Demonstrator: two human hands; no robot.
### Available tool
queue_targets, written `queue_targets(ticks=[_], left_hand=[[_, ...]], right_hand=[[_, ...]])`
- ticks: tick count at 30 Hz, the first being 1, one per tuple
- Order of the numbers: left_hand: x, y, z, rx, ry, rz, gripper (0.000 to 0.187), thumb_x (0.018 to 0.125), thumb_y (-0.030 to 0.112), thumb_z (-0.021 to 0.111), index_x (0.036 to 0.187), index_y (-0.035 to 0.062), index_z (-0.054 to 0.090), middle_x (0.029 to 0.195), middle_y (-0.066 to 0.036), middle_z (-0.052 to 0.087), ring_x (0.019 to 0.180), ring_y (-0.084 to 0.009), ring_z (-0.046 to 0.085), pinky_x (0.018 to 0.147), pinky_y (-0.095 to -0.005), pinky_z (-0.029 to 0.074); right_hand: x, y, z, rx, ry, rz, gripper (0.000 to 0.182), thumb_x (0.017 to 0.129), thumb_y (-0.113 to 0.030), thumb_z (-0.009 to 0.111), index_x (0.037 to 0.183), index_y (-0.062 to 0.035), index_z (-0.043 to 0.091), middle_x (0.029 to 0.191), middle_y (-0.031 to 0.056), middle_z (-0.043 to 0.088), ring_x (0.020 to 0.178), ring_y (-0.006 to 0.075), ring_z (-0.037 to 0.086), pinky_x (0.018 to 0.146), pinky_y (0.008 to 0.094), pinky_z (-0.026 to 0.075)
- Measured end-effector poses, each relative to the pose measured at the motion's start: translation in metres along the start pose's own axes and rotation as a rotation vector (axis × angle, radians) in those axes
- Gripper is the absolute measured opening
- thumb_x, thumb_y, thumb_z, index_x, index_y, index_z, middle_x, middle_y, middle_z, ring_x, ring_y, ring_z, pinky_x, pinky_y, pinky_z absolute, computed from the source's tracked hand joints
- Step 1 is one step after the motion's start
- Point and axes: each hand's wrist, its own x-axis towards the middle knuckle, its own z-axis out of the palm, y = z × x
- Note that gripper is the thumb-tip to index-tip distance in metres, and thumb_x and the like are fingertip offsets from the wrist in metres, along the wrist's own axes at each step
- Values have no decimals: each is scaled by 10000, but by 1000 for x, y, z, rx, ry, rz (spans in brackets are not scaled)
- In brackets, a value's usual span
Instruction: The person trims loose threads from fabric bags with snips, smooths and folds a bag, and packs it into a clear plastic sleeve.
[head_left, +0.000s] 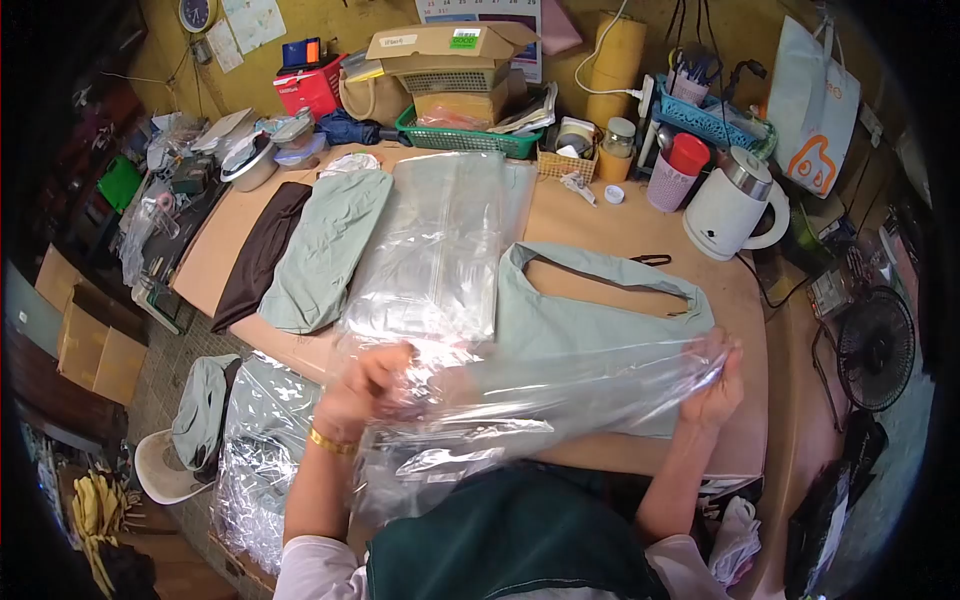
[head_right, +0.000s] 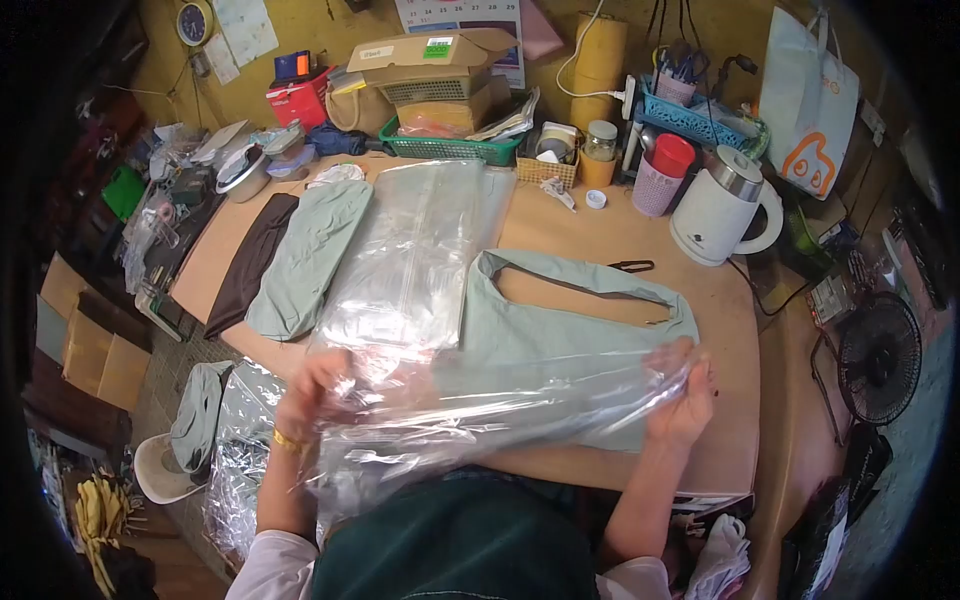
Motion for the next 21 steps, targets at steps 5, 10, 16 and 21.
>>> queue_targets(ticks=[5,10,16,21], left_hand=[[5,13,9,86,6,-255,212,900,201,676,889,15,574,839,-50,620,664,-74,540,591,-209,401],[18,10,15,-591,276,183,224,911,165,659,1023,-2,558,618,-18,511,487,-13,386,454,-202,308],[9,29,15,713,-157,-500,221,839,114,741,986,-37,673,819,-73,676,776,-94,582,686,-265,458],[15,18,0,22,447,173,325,975,258,554,727,48,582,767,-45,547,593,-124,436,538,-289,362]], right_hand=[[-11,-11,-28,-369,118,44,104,942,-113,577,864,-50,550,842,64,570,726,126,534,626,243,460],[-19,13,-23,-586,-118,77,143,932,-161,612,872,-54,538,773,51,546,623,106,477,559,215,381],[-22,-2,-19,-210,200,32,176,899,-162,650,792,-51,564,690,21,524,600,113,455,588,274,394],[-19,-20,10,-1141,-767,901,156,914,-180,624,836,-46,629,740,35,577,721,143,558,660,308,448]])
